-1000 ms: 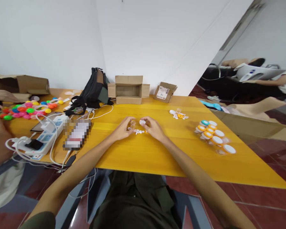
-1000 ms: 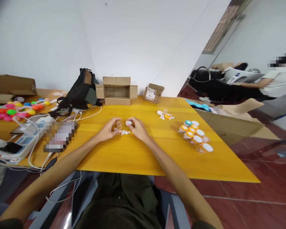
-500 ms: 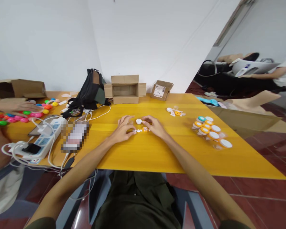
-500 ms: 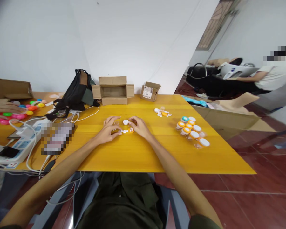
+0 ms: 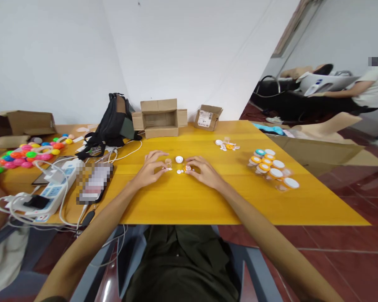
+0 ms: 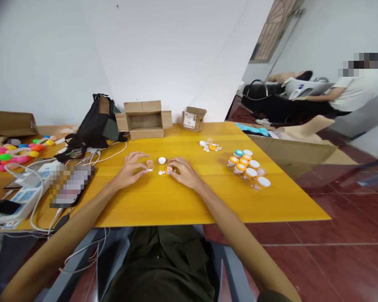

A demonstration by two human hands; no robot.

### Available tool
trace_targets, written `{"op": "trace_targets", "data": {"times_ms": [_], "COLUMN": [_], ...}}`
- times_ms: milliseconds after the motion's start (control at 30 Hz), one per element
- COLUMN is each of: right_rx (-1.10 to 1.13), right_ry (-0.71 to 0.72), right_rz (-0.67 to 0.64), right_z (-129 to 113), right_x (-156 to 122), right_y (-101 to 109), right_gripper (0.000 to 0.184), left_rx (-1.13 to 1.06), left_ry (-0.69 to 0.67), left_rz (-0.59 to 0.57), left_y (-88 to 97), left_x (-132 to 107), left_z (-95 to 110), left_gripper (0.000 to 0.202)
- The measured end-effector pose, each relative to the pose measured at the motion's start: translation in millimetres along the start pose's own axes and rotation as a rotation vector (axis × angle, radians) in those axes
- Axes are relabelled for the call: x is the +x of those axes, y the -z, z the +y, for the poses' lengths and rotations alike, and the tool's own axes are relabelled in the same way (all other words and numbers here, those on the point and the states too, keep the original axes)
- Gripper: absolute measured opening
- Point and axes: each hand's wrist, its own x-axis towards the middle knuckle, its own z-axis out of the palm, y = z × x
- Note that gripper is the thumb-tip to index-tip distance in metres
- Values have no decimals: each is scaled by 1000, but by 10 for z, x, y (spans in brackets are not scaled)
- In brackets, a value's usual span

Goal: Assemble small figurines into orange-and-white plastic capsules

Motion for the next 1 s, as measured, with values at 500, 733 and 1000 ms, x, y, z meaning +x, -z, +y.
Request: {"op": "trace_targets", "data": {"times_ms": [500,733,1000], "right_rx": [12,108,248], "right_ry": [-34,-83,-276], "right_rz": [-25,18,229], "right_z": [-51,-94,71], "right_x": [-38,-20,40], "right_y": [38,26,16], "right_gripper": [3,13,20], "left_rx": [64,49,102], "left_ry": [163,138,64], "left_rz": [-12,9,72], "left_y": [-44,-56,-226], "left_x": [-8,2,53], "left_z": [-251,-93,219], "left_gripper": [11,27,21]}}
